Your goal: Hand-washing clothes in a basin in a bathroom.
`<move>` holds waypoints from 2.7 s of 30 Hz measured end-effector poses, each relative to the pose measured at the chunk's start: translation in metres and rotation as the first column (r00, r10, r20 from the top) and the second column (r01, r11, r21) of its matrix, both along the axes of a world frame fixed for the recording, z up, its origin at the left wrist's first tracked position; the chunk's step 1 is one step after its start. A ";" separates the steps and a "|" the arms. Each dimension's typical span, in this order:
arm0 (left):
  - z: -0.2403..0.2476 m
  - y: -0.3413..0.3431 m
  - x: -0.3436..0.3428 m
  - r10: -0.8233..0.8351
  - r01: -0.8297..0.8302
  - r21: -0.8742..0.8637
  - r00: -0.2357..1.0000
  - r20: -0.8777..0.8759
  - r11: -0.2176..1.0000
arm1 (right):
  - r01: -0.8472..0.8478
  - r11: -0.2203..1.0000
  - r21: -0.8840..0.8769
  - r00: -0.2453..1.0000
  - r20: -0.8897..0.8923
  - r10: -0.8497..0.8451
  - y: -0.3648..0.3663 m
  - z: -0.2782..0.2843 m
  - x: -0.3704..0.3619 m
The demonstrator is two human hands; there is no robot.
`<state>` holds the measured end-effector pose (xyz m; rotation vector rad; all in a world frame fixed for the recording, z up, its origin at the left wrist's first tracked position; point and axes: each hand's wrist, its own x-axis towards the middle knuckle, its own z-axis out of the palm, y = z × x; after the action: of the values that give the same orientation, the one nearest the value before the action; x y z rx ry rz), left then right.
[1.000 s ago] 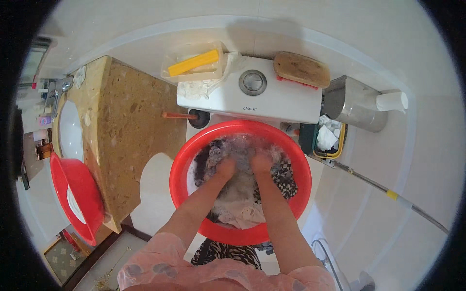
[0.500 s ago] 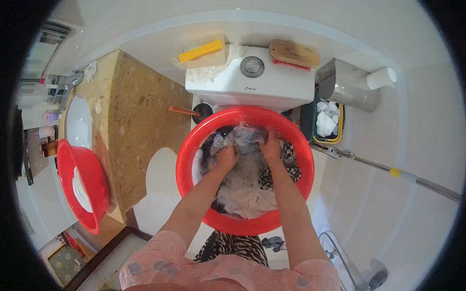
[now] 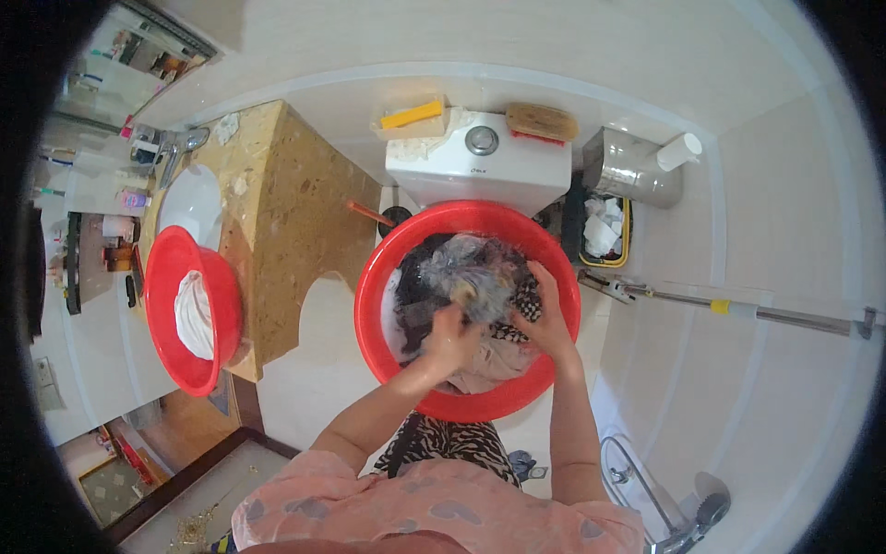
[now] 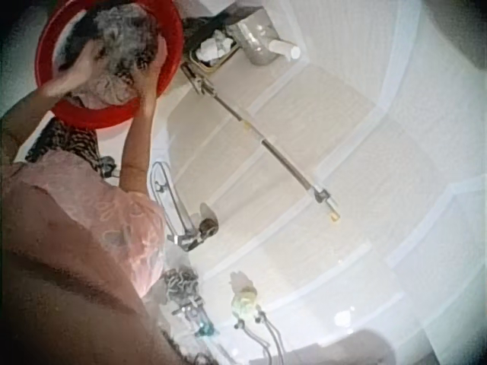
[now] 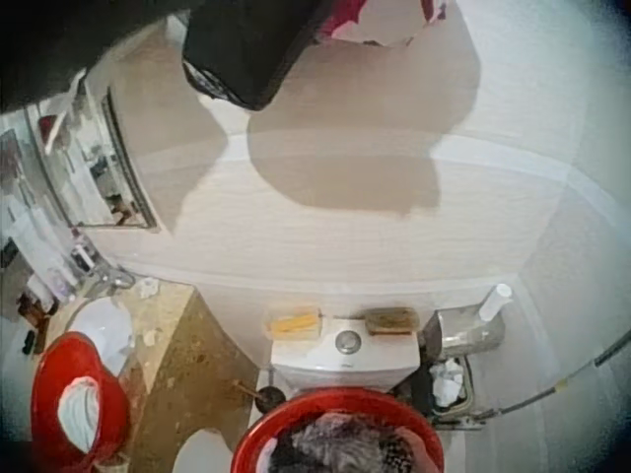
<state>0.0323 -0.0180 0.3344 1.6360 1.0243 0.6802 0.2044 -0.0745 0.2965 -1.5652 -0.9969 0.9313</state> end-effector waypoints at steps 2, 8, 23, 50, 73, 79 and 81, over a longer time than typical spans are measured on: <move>0.048 -0.010 0.008 -0.139 0.130 0.078 0.983 0.121 0.988 | -0.002 0.959 -0.284 0.962 0.260 0.079 -0.035 -0.062 0.020; 0.111 -0.020 -0.023 -0.249 0.141 0.463 0.951 0.182 0.875 | -0.236 0.529 -0.815 0.875 0.059 0.480 -0.087 -0.180 -0.014; -0.191 0.012 -0.111 0.213 -0.259 -0.656 0.965 -0.151 0.709 | -0.205 0.953 -0.224 0.920 0.287 0.265 0.041 0.025 -0.007; -0.130 -0.013 -0.031 0.690 0.444 -0.883 0.591 0.417 0.154 | 0.135 0.951 -0.279 0.904 -0.358 -0.234 0.036 -0.059 0.042; -0.064 0.003 -0.043 -0.411 0.363 -0.194 0.820 -0.398 0.912 | 0.091 0.899 -0.429 0.281 -0.855 -0.436 0.030 -0.094 0.002; -0.032 0.007 -0.016 -0.498 0.564 -0.112 0.598 -0.627 0.818 | -0.157 0.899 -0.410 0.363 -0.870 -0.334 0.023 -0.128 0.024; -0.039 0.003 -0.016 -0.486 0.635 -0.026 0.564 -0.667 0.772 | -0.217 0.887 -0.406 0.447 -0.850 -0.280 0.021 -0.126 0.026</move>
<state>0.0162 -0.0148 0.2958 2.3281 0.7938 -0.2700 0.2300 -0.0536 0.1702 -1.1083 0.0796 1.8128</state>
